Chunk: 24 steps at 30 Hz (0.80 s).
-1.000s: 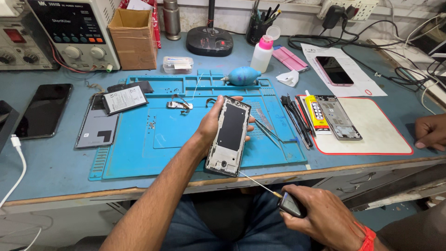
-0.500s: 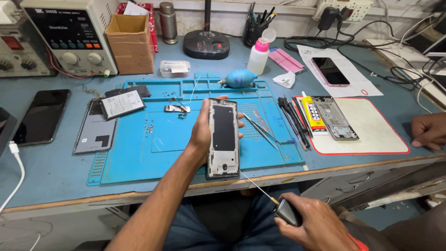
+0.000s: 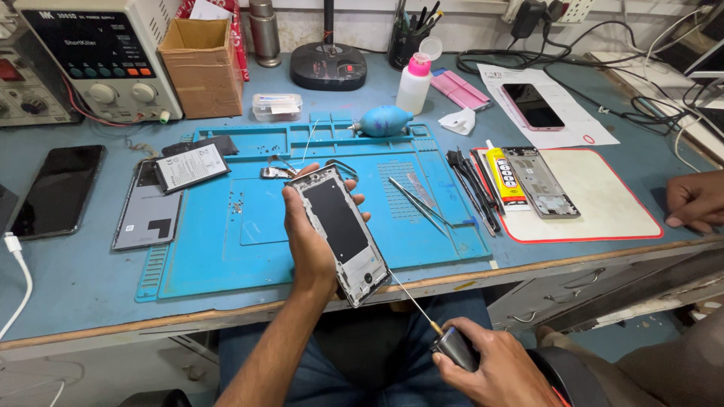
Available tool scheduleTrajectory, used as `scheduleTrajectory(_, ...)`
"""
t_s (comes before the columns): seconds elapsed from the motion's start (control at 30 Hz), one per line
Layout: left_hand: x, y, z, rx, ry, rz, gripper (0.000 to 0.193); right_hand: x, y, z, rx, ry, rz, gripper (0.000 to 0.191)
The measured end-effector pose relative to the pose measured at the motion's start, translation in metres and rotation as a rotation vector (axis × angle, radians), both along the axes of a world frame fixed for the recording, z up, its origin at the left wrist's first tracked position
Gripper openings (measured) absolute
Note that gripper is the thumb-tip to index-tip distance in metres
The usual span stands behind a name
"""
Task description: The person holds a disassembled phone frame on a repair mat and runs a heated rework tool along its edges, rotating the frame to work around its perimeter. They lift and reposition the frame repeatedly while continuing to apply the tool along the edges.
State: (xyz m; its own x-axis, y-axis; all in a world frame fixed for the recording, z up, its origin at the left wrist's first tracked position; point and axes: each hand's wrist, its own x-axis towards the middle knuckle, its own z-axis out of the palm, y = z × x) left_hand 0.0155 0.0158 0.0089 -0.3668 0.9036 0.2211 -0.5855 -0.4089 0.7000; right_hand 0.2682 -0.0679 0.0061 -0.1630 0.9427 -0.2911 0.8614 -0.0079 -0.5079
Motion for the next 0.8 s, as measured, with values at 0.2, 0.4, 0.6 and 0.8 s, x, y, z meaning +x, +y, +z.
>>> scheduleTrajectory(0.2, -0.001, -0.004, -0.003, -0.022, 0.031, 0.026, 0.065, -0.004, -0.001, 0.003, -0.009, -0.004, -0.017, 0.054)
scheduleTrajectory(0.4, 0.000, -0.004, -0.002, -0.027, 0.020, 0.033, 0.065, -0.005, 0.001, -0.003, -0.005, 0.048, -0.023, 0.056)
scheduleTrajectory(0.6, -0.001, -0.003, -0.003, -0.035, 0.044, 0.036, 0.065, -0.008, -0.001, -0.008, 0.005, 0.094, -0.029, 0.054)
scheduleTrajectory(0.8, 0.001, -0.005, -0.005, -0.024, 0.011, 0.005, 0.066, -0.008, 0.002, -0.016, 0.047, 0.137, -0.041, 0.053)
